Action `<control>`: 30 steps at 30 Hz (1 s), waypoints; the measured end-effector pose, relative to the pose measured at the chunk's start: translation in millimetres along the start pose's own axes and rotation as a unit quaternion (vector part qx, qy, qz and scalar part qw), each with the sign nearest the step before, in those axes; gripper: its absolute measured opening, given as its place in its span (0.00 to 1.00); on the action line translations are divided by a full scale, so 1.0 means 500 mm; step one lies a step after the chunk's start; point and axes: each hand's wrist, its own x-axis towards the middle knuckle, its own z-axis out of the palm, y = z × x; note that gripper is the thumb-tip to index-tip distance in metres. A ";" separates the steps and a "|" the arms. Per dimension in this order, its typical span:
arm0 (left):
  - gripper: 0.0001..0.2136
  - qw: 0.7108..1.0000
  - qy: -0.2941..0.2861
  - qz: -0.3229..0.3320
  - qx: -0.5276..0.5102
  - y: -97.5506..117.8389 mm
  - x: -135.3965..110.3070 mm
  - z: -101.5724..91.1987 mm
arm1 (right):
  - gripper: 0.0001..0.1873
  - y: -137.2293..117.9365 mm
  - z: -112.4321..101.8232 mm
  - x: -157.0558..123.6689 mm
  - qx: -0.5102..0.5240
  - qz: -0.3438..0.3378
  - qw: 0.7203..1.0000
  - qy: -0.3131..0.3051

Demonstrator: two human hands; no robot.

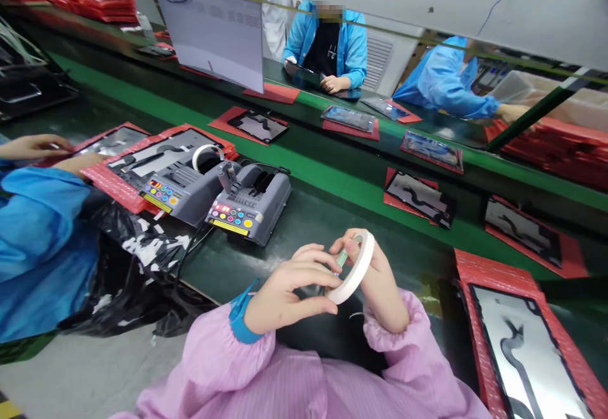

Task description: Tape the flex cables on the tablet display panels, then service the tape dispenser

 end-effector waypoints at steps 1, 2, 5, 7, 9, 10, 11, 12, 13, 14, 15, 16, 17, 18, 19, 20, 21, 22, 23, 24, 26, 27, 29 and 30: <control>0.11 1.000 0.003 0.005 0.000 -0.002 0.000 0.000 | 0.15 0.003 0.002 0.001 0.007 0.015 1.000 -0.002; 0.11 1.000 0.005 0.011 -0.001 -0.003 0.000 0.000 | 0.17 0.005 0.005 0.001 0.020 0.032 0.999 -0.005; 0.10 1.000 0.008 0.019 0.002 -0.005 0.004 0.003 | 0.20 0.009 0.014 -0.001 0.075 0.092 0.993 -0.012; 0.10 1.000 0.016 0.018 0.017 -0.003 0.007 0.005 | 0.22 0.016 0.021 -0.008 0.113 0.140 0.983 -0.017; 0.10 0.999 0.027 0.015 0.042 0.002 0.010 0.006 | 0.21 0.028 0.028 -0.018 0.104 0.160 0.981 -0.042; 0.11 0.998 0.033 0.013 0.055 0.006 0.012 0.006 | 0.20 0.034 0.030 -0.023 0.085 0.155 0.982 -0.058; 0.11 0.997 0.038 0.013 0.065 0.011 0.013 0.005 | 0.20 0.040 0.030 -0.027 0.062 0.145 0.985 -0.072; 0.11 0.997 0.041 0.013 0.068 0.016 0.014 0.004 | 0.21 0.043 0.029 -0.030 0.044 0.133 0.987 -0.081; 0.11 0.997 0.043 0.012 0.064 0.021 0.015 0.004 | 0.25 0.043 0.026 -0.031 0.026 0.114 0.990 -0.078; 0.11 0.997 0.043 0.010 0.055 0.026 0.015 0.003 | 0.31 0.039 0.021 -0.030 0.002 0.079 0.995 -0.059; 0.11 0.998 0.044 0.005 0.042 0.030 0.015 0.003 | 0.37 0.032 0.014 -0.028 -0.035 0.022 0.999 -0.027; 0.11 0.999 0.043 -0.004 0.027 0.033 0.014 0.003 | 0.40 0.022 0.007 -0.025 -0.091 -0.056 0.994 0.001; 0.12 0.999 0.042 -0.017 0.015 0.037 0.013 0.004 | 0.39 0.009 0.000 -0.022 -0.157 -0.141 0.977 0.017; 0.13 0.999 0.039 -0.033 0.005 0.039 0.011 0.005 | 0.34 -0.004 -0.006 -0.019 -0.221 -0.215 0.951 0.018; 0.14 0.998 0.034 -0.048 -0.003 0.042 0.010 0.006 | 0.26 -0.016 -0.011 -0.018 -0.269 -0.263 0.926 0.006; 0.15 0.998 0.025 -0.063 -0.010 0.044 0.008 0.007 | 0.19 -0.027 -0.014 -0.017 -0.293 -0.278 0.915 -0.014; 0.15 0.997 0.014 -0.075 -0.017 0.047 0.007 0.008 | 0.15 -0.035 -0.015 -0.017 -0.298 -0.271 0.915 -0.031; 0.15 0.996 0.003 -0.085 -0.022 0.049 0.006 0.008 | 0.14 -0.039 -0.014 -0.019 -0.290 -0.251 0.923 -0.040; 0.15 0.996 -0.007 -0.089 -0.027 0.051 0.005 0.009 | 0.14 -0.041 -0.012 -0.020 -0.274 -0.228 0.933 -0.039; 0.14 0.995 -0.014 -0.090 -0.032 0.052 0.004 0.009 | 0.12 -0.041 -0.008 -0.022 -0.257 -0.207 0.943 -0.037; 0.14 0.995 -0.023 -0.082 -0.043 0.052 0.003 0.009 | 0.09 -0.036 -0.001 -0.025 -0.216 -0.166 0.962 -0.034; 0.14 0.996 -0.023 -0.070 -0.055 0.050 0.002 0.009 | 0.08 -0.034 0.002 -0.026 -0.188 -0.140 0.972 -0.032; 0.15 0.996 -0.023 -0.044 -0.079 0.048 0.001 0.009 | 0.08 -0.028 0.007 -0.025 -0.114 -0.078 0.990 -0.029; 0.15 0.995 -0.023 -0.038 -0.085 0.046 0.001 0.009 | 0.09 -0.026 0.008 -0.024 -0.074 -0.048 0.996 -0.030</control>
